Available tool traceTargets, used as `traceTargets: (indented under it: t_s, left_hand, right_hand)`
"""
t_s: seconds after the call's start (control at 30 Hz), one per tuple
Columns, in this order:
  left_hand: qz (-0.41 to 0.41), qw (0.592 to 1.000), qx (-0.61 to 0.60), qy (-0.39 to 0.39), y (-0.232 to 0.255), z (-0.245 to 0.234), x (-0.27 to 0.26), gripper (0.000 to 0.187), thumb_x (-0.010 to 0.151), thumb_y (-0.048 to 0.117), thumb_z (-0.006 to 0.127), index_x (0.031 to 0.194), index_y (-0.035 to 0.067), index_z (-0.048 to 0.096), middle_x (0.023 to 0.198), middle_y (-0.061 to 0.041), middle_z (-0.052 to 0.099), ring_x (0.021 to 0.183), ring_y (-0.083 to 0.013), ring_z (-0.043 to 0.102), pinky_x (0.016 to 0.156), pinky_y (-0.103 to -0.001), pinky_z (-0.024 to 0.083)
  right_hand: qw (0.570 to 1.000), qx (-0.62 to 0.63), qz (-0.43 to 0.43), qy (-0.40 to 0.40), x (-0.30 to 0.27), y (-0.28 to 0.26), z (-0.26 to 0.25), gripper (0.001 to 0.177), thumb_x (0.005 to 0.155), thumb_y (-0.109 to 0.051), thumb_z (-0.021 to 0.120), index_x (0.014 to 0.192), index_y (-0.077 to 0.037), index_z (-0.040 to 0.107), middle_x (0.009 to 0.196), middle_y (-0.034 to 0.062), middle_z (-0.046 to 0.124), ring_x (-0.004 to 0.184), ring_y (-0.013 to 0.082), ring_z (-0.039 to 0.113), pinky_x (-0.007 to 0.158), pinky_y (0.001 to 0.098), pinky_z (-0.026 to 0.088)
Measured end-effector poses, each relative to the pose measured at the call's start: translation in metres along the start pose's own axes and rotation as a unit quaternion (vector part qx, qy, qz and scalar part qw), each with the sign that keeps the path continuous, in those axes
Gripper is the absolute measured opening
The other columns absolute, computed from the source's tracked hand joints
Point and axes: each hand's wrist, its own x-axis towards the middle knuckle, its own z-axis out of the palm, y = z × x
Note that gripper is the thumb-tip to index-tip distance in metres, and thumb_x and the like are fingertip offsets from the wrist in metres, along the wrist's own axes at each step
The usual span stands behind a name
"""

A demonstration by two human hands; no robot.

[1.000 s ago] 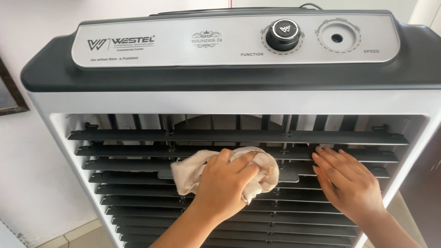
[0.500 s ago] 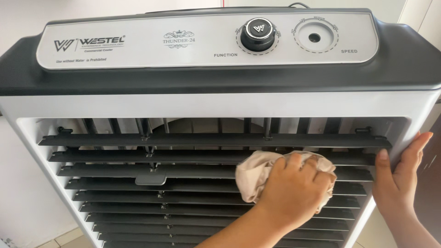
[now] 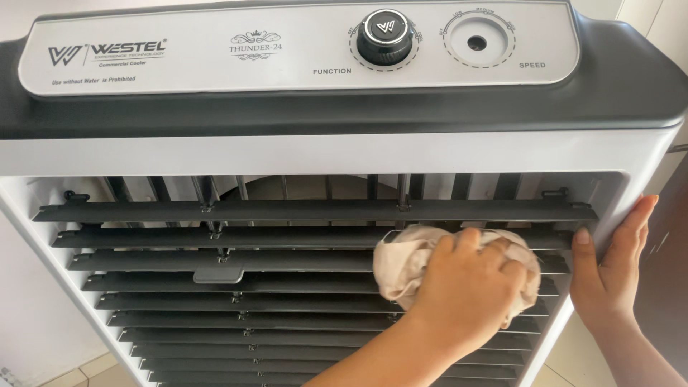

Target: The person wipes the horizontal slats of a Westel Thunder-24 commercial cooler with a cloth. They systematically clean the slats from top to bottom, using both hands to hold the cloth and maneuver it between the bars.

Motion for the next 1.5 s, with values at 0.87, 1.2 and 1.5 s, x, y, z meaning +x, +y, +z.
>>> traceTargets:
  t_s: [0.87,1.2,1.5]
  left_hand:
    - [0.023,1.000,0.003,-0.016,0.025,0.037,0.038,0.036,0.071,0.027,0.079,0.104,0.014,0.077,0.114,-0.012,0.074,0.115,-0.0316,0.066,0.093,-0.047,0.053]
    - [0.030,0.989,0.100,-0.102,-0.038,-0.051,-0.014,0.056,0.071,0.024,0.083,0.126,0.021,0.071,0.134,-0.005,0.068,0.113,-0.0327,0.061,0.095,-0.048,0.051]
    - [-0.060,0.975,0.157,-0.147,-0.099,-0.119,-0.076,0.084,0.057,0.027,0.092,0.136,0.028,0.065,0.137,-0.003,0.065,0.120,-0.0393,0.056,0.096,-0.056,0.047]
  right_hand:
    - [0.995,0.034,-0.083,-0.049,-0.007,-0.007,-0.017,0.080,0.106,-0.055,0.019,0.165,-0.005,0.001,0.175,0.0236,0.001,0.163,0.0423,0.008,0.127,0.0502,0.019]
    - [0.946,0.014,-0.317,-0.067,-0.031,-0.080,0.026,0.065,0.093,-0.023,0.058,0.150,0.003,0.038,0.159,0.0272,0.036,0.152,0.0464,0.033,0.124,0.0632,0.026]
    - [0.941,0.008,-0.329,-0.077,-0.032,-0.156,0.054,0.041,0.087,-0.018,0.067,0.127,-0.008,0.066,0.145,0.0149,0.056,0.138,0.0318,0.052,0.117,0.0523,0.038]
